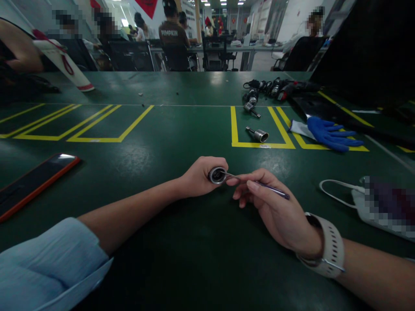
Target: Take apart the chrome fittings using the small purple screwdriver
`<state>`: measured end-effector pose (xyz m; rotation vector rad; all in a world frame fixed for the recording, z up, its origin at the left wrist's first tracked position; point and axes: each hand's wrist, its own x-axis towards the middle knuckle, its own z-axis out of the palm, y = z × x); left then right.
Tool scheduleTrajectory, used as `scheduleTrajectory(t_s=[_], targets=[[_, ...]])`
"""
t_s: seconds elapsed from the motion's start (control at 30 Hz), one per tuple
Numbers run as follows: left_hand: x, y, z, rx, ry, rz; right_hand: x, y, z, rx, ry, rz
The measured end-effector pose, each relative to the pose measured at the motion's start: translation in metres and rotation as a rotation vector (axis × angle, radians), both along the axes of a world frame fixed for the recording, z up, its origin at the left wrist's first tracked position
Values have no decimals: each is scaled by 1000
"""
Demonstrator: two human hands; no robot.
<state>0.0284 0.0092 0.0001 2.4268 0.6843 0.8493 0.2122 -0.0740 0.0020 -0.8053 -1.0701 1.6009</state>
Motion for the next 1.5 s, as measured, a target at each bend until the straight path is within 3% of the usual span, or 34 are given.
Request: scheduleTrajectory(t_s=[0.23, 0.5, 0.67, 0.8, 1.03, 1.17, 1.37, 1.5], targets=[[0, 0, 0, -3, -38, 16, -2, -1, 1, 0, 7, -34], [1, 2, -3, 124, 211, 13, 0, -11, 2, 266, -477, -178], [3, 2, -2, 179, 284, 11, -1, -13, 10, 356, -591, -199], [3, 1, 0, 188, 314, -2, 0, -8, 7, 259, -554, -162], [0, 4, -3, 134, 188, 57, 1, -3, -7, 94, -241, -100], [0, 4, -5, 165, 176, 56, 0, -5, -6, 103, -227, -107], [1, 1, -3, 248, 219, 92, 1, -7, -2, 172, -367, -119], [1, 1, -3, 227, 185, 58, 2, -4, -5, 133, -241, -86]])
